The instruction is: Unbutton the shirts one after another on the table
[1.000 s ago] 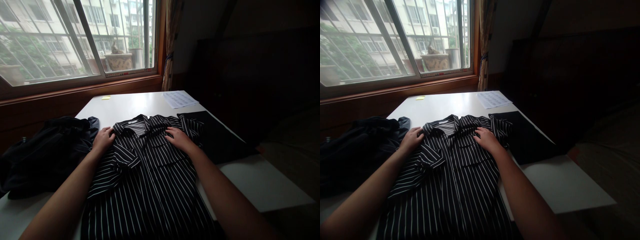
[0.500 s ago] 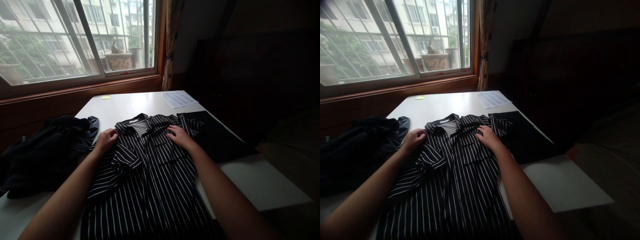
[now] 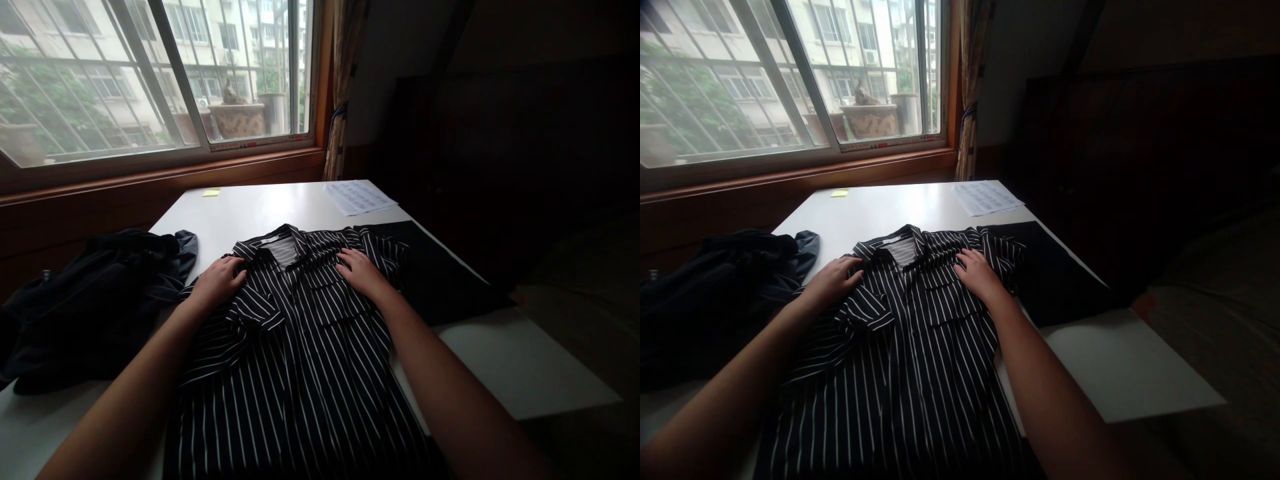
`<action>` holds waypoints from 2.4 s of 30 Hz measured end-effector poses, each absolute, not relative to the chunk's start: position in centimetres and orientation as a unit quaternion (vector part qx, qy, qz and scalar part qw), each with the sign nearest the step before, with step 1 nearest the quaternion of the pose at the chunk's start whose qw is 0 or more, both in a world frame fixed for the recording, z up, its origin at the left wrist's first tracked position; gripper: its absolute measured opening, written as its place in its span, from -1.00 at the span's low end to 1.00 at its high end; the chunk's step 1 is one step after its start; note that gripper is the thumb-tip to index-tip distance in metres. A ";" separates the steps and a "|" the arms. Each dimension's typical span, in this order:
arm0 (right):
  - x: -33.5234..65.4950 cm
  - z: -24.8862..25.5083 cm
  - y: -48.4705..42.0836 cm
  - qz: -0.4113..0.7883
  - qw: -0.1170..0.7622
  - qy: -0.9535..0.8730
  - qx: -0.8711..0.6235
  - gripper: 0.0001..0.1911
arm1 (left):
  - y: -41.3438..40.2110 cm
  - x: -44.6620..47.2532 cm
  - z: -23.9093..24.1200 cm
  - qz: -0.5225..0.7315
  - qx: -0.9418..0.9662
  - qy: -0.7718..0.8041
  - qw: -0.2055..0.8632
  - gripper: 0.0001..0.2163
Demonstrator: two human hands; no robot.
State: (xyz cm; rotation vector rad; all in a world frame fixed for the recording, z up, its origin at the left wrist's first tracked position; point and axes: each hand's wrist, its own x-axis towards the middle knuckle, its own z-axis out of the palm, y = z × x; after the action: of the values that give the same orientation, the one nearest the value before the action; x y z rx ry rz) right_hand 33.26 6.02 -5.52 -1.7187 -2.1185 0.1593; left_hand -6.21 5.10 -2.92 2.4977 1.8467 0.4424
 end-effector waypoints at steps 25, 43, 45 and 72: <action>25.6 0.6 -1.1 0.264 0.163 -0.904 -0.293 -0.80 | 8.3 -11.0 -5.6 0.082 0.792 0.605 -0.005 -0.38; 23.3 0.6 -3.3 0.153 0.055 -0.928 -0.334 -0.74 | 5.4 -8.1 -2.2 0.139 0.767 0.622 -0.075 -0.63; 23.9 0.4 -2.7 0.211 0.055 -0.922 -0.321 -0.77 | 4.2 -6.4 -0.7 0.171 0.781 0.590 -0.110 -0.72; 25.9 -1.1 0.3 0.374 0.124 -0.870 -0.296 -0.83 | -1.5 2.1 0.7 0.031 0.715 0.426 0.554 -0.65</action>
State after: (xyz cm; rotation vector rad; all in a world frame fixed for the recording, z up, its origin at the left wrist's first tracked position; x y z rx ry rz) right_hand 25.94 0.32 -1.10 -0.8614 -2.5370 1.0891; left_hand 2.07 -1.54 0.68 1.6885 1.0065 0.0734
